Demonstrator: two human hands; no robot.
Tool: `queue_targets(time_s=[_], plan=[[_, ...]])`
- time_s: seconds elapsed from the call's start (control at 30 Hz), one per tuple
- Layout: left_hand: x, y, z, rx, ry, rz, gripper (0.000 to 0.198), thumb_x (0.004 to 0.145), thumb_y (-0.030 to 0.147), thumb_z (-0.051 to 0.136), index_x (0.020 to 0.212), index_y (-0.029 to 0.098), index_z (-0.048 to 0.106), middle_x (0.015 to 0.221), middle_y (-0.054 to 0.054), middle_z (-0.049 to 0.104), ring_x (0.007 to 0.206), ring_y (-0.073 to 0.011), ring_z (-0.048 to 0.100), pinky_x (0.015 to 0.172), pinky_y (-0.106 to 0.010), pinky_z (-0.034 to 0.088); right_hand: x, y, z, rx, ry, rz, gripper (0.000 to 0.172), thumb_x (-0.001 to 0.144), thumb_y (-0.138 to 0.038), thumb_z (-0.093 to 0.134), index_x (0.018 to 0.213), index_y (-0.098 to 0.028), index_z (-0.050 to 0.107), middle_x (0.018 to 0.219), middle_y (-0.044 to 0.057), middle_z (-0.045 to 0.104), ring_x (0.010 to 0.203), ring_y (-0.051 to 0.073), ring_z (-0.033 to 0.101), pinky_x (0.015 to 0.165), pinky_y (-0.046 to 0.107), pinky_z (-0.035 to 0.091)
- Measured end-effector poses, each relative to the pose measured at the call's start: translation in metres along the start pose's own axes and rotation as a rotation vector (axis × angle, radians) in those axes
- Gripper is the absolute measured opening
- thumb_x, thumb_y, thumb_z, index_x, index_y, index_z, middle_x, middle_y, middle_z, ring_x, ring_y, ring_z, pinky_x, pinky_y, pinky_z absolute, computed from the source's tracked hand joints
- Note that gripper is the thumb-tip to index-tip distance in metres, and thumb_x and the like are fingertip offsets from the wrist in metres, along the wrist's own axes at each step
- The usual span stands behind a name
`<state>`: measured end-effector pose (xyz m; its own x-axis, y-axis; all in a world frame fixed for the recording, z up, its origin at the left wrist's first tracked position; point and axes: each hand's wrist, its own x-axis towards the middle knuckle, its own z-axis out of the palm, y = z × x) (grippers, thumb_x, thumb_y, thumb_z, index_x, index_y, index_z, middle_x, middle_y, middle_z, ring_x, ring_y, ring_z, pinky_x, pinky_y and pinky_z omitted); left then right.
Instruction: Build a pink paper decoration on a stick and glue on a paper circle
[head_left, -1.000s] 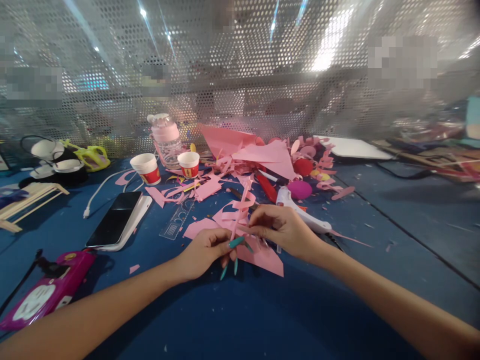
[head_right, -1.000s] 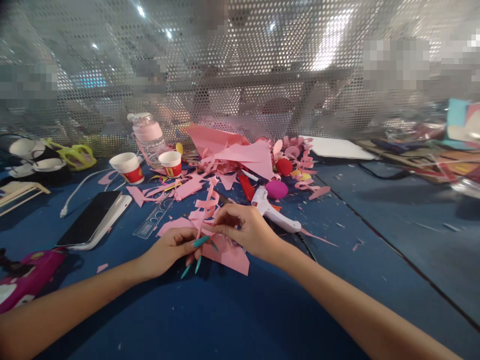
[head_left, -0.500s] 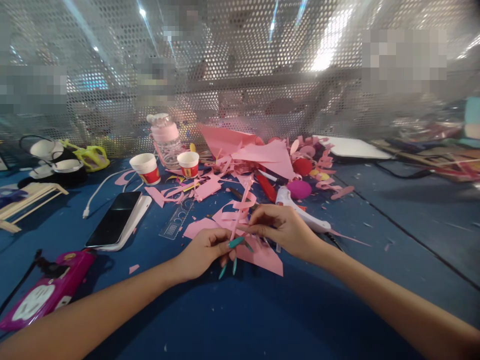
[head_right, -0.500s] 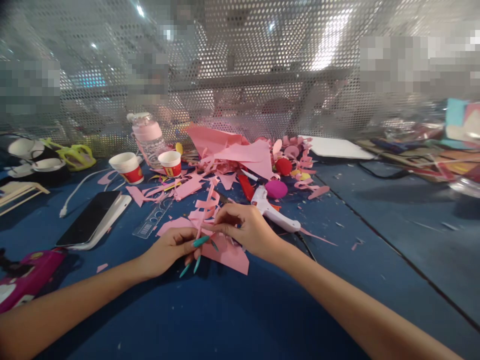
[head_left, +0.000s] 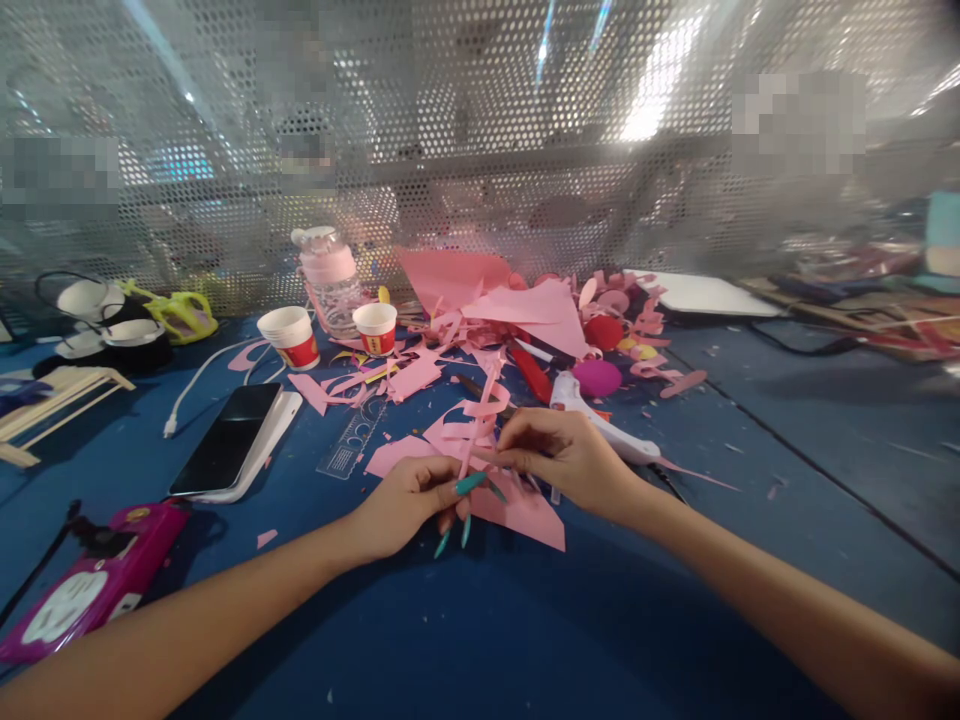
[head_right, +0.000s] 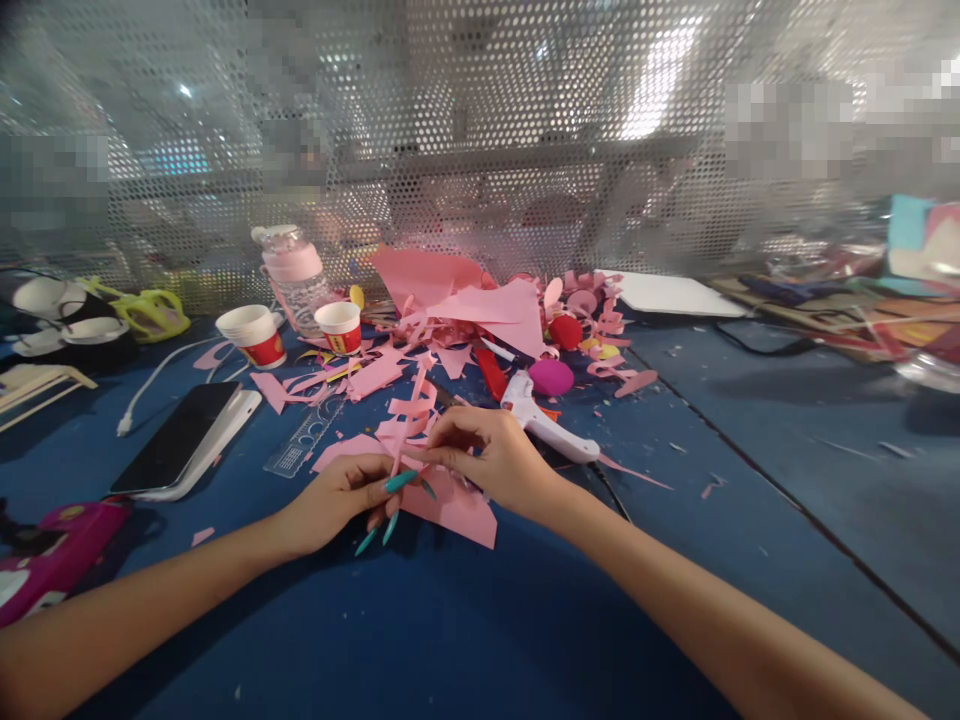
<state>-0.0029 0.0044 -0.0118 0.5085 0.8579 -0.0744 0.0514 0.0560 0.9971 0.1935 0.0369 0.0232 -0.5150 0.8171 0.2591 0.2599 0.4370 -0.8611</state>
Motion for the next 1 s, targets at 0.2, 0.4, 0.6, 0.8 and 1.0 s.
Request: queue_targets(time_s=[0.2, 0.4, 0.6, 0.8, 1.0], plan=[[0.003, -0.001, -0.001, -0.069, 0.022, 0.031, 0.031, 0.078, 0.042, 0.057, 0.070, 0.012, 0.055, 0.058, 0.003, 0.053, 0.042, -0.0042, 0.045, 0.045, -0.018, 0.037, -0.002, 0.000, 0.003, -0.224, 0.311, -0.393, 0.012, 0.073, -0.017, 0.067, 0.084, -0.019, 0.062, 0.075, 0.001, 0.057, 0.066, 0.012, 0.052, 0.055, 0.025, 0.044], [0.002, -0.003, -0.002, -0.081, 0.017, 0.042, 0.026, 0.079, 0.038, 0.057, 0.075, 0.012, 0.056, 0.061, 0.002, 0.055, 0.045, -0.0052, 0.049, 0.048, -0.019, 0.040, -0.006, 0.000, 0.018, -0.362, 0.427, -0.509, 0.019, 0.071, -0.013, 0.067, 0.088, -0.020, 0.063, 0.078, 0.002, 0.052, 0.070, 0.013, 0.052, 0.060, 0.029, 0.047], [0.002, -0.002, -0.002, -0.109, 0.006, 0.035, 0.024, 0.079, 0.036, 0.058, 0.077, 0.012, 0.056, 0.068, 0.000, 0.059, 0.046, -0.0056, 0.052, 0.049, -0.020, 0.042, -0.009, 0.004, 0.024, -0.387, 0.387, -0.498, 0.021, 0.073, -0.014, 0.066, 0.092, -0.020, 0.064, 0.082, 0.003, 0.053, 0.075, 0.015, 0.054, 0.063, 0.031, 0.049], [0.001, 0.000, -0.002, -0.105, 0.005, 0.032, 0.025, 0.078, 0.037, 0.058, 0.076, 0.012, 0.057, 0.067, 0.000, 0.059, 0.046, -0.0055, 0.052, 0.049, -0.020, 0.042, -0.008, 0.008, 0.023, -0.385, 0.374, -0.489, 0.021, 0.072, -0.014, 0.067, 0.092, -0.019, 0.063, 0.083, 0.004, 0.053, 0.077, 0.016, 0.055, 0.064, 0.031, 0.050], [0.002, 0.000, -0.002, -0.077, 0.004, 0.031, 0.028, 0.077, 0.040, 0.058, 0.076, 0.012, 0.057, 0.065, 0.001, 0.057, 0.046, -0.0057, 0.051, 0.049, -0.020, 0.041, -0.008, 0.007, 0.023, -0.387, 0.374, -0.469, 0.021, 0.072, -0.015, 0.067, 0.092, -0.020, 0.063, 0.084, 0.004, 0.053, 0.078, 0.016, 0.057, 0.064, 0.032, 0.051]])
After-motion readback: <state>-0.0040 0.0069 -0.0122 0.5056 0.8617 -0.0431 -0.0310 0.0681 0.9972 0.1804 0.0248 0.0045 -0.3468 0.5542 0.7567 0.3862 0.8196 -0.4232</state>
